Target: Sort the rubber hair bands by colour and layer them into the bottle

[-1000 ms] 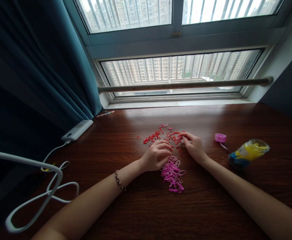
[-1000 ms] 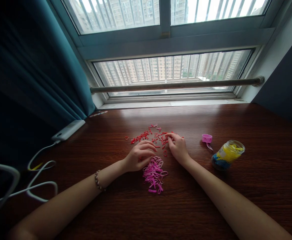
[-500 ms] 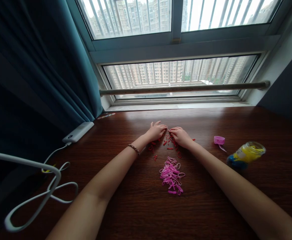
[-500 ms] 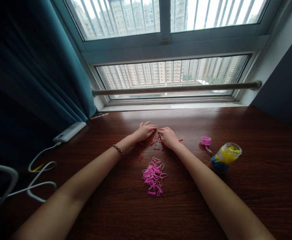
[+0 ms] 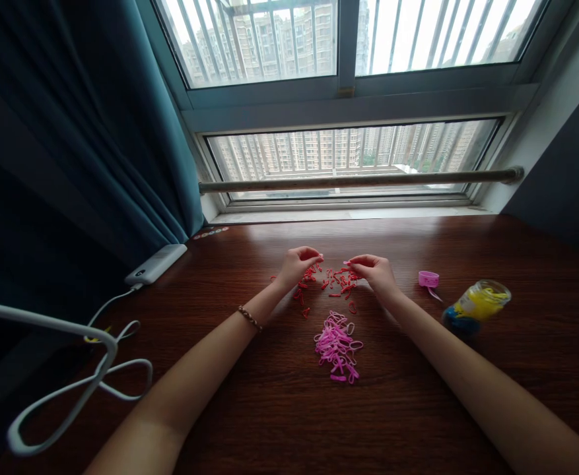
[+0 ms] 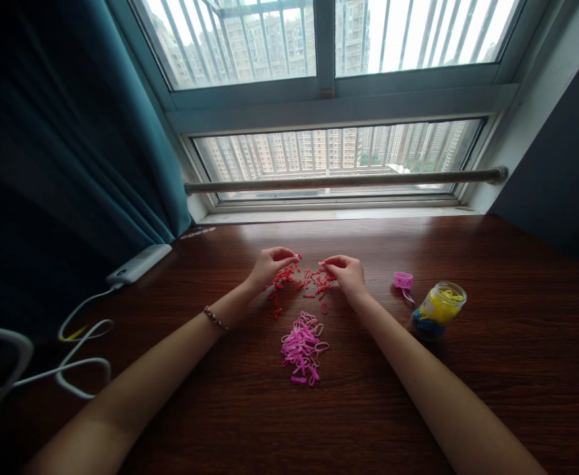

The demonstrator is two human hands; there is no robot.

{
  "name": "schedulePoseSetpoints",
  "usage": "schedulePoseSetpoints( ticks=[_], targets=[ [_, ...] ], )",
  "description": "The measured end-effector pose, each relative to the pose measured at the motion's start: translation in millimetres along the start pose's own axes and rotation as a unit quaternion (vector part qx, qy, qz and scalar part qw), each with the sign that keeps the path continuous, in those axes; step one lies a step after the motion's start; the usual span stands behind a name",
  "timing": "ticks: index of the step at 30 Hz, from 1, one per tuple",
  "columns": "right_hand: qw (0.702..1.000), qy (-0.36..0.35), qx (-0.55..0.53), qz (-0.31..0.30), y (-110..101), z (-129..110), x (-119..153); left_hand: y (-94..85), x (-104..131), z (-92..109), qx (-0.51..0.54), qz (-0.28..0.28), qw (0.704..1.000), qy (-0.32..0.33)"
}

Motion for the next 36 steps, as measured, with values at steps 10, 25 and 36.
schedulePoseSetpoints(
  ticks=[10,25,36],
  targets=[
    [0.996,0.051,-0.051,-0.05,8.8,10.8,7.9,18.8,40.2,-20.1,0.261,-0.033,0.948,-0.18],
    [0.868,0.186,0.06,-0.457,85.6,6.8,72.7,23.7,45.1,-22.3,0.334,-0.007,0.915,-0.228],
    [0.998,0.008,0.038,-0.044,3.7,-2.7,-0.3,27.0,50.1,20.0,0.071,-0.092,0.986,-0.123]
  ],
)
Point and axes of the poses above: each hand's wrist, its own x-axis away from the middle knuckle, its own y-axis out of the palm, z = x × y, the point moved 9 cm from there along -x, towards the middle knuckle, and after that the axes turned 8 degrees about -x, right-handed, at the moved point
